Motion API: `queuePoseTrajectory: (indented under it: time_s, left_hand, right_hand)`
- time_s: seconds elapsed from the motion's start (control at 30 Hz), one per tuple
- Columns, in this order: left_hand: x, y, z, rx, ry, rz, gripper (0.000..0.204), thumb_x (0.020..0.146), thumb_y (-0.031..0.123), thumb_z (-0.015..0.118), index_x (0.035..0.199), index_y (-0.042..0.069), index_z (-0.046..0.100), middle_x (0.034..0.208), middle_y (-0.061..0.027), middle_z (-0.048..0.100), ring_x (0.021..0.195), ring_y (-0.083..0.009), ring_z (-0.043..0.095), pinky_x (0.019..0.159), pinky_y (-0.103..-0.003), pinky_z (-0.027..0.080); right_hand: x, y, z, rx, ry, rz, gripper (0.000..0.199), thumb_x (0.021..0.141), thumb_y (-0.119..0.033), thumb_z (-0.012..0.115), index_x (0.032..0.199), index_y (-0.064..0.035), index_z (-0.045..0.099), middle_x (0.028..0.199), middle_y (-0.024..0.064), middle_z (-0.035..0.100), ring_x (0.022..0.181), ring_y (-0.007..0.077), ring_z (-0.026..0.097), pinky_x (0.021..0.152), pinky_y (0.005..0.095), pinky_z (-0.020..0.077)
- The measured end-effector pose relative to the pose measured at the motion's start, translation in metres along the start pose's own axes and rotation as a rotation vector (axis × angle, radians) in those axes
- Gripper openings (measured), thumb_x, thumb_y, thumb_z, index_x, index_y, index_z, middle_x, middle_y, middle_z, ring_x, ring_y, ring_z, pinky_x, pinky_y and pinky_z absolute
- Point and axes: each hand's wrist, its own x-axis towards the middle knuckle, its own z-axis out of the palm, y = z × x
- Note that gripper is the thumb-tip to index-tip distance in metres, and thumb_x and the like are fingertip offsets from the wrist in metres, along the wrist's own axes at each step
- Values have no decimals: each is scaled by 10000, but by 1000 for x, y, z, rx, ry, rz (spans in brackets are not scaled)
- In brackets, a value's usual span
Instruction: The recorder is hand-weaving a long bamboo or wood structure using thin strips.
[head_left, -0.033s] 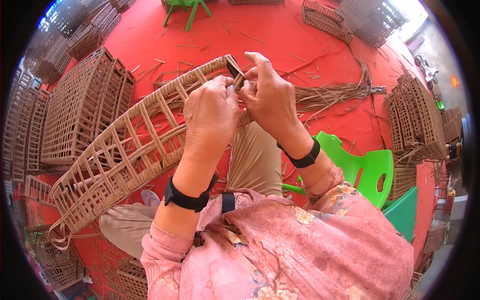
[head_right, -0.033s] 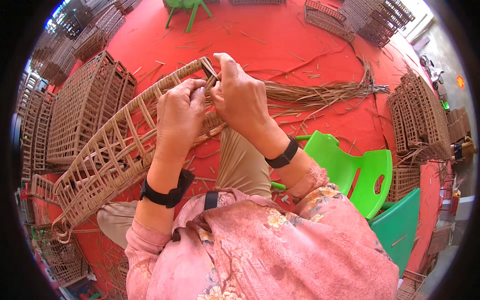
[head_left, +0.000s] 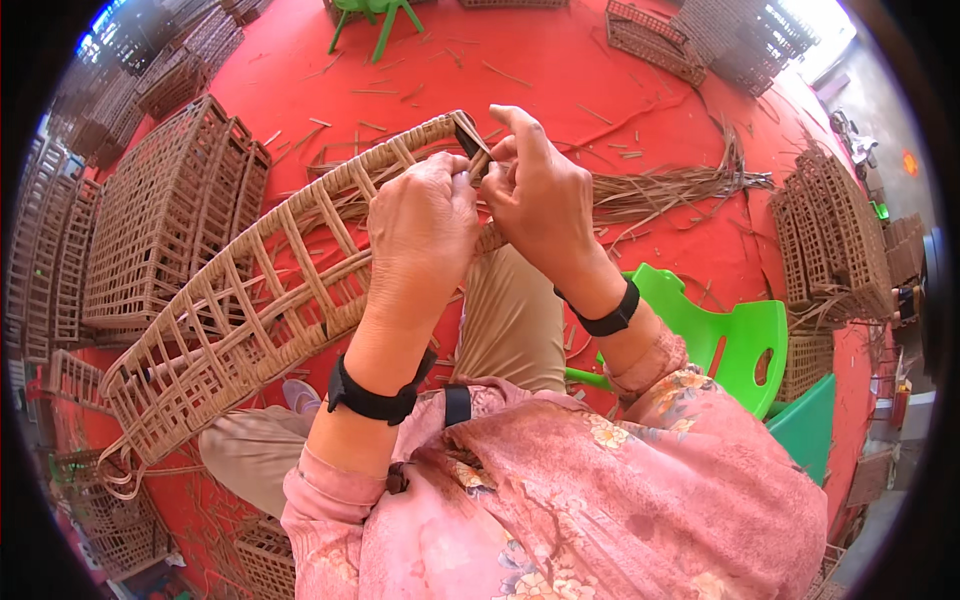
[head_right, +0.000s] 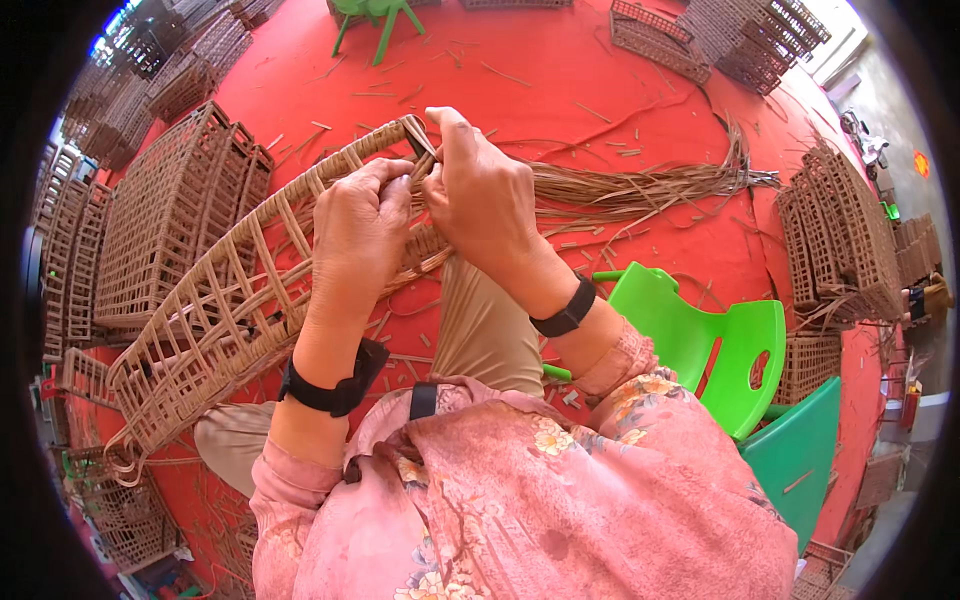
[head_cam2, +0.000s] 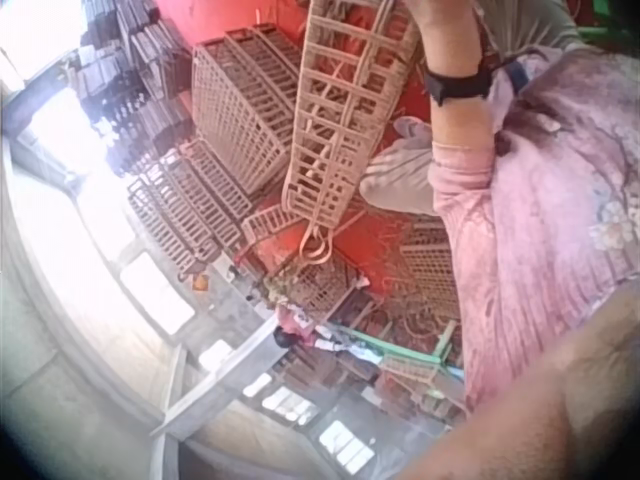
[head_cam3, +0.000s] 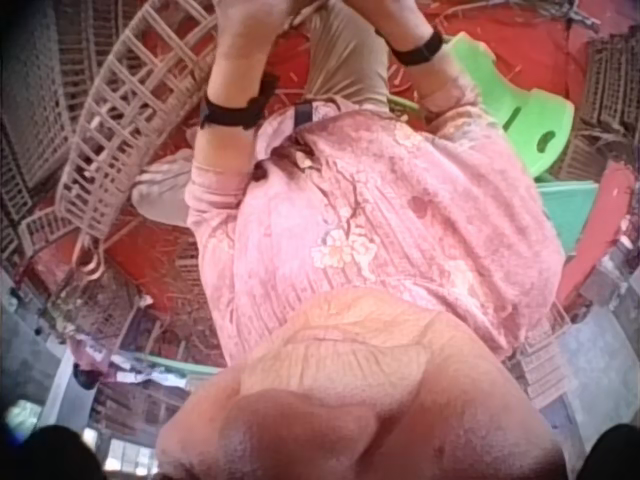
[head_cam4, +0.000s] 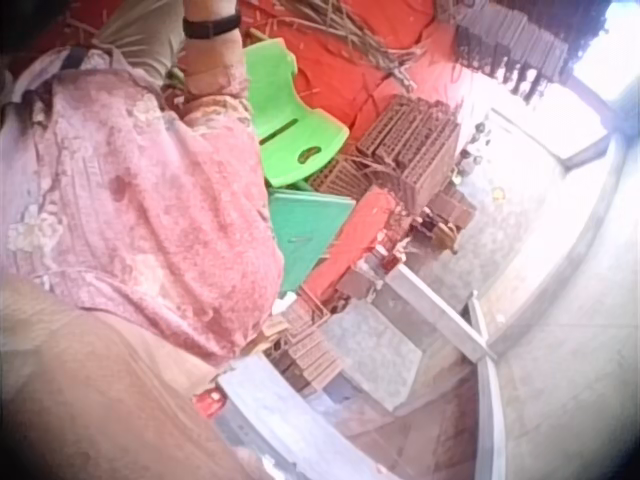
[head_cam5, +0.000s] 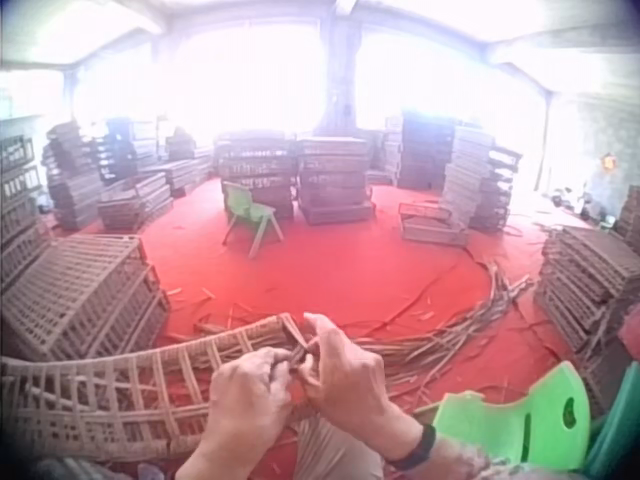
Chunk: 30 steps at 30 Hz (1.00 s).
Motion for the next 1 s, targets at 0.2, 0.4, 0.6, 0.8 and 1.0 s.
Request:
queuePoseTrajectory:
  time_s: [0.2,0.4,0.6,0.8,1.0]
  left_hand:
    - [5,0,0,-67,-48,-35,241,941,145,602,1068,-18,727,919,-227,719,842,-367,709,793,-396,539]
    - [11,-21,25,-25,29,173,137,939,97,559,982,22,666,831,-217,677,795,-415,674,688,-514,512]
    - [5,-16,44,189,141,210,372,690,95,702,1017,-26,571,718,-181,669,710,-347,710,567,-415,539]
    - [1,-10,55,231,212,228,372,766,158,706,1053,-35,568,752,-122,682,722,-283,721,598,-368,559]
    - [1,-13,60,208,133,256,290,807,137,679,1034,-9,574,845,-128,678,809,-281,717,679,-358,577]
  right_hand:
    - [-2,-3,2,-67,162,-203,386,820,-35,647,1204,-30,611,889,121,680,756,290,687,672,392,561]
    - [-6,38,3,594,69,483,422,939,-226,706,1254,41,619,1061,104,712,869,132,692,724,279,567]
    - [-20,60,22,1129,-127,592,503,1033,-108,570,1478,50,396,1343,203,604,1183,244,637,1008,350,533]
    - [-26,64,26,1165,83,556,447,998,-28,608,1414,28,455,1254,216,656,1090,251,685,924,352,590]
    - [-17,67,26,1243,122,576,394,989,14,594,1373,12,507,1122,190,714,972,204,719,837,294,614]
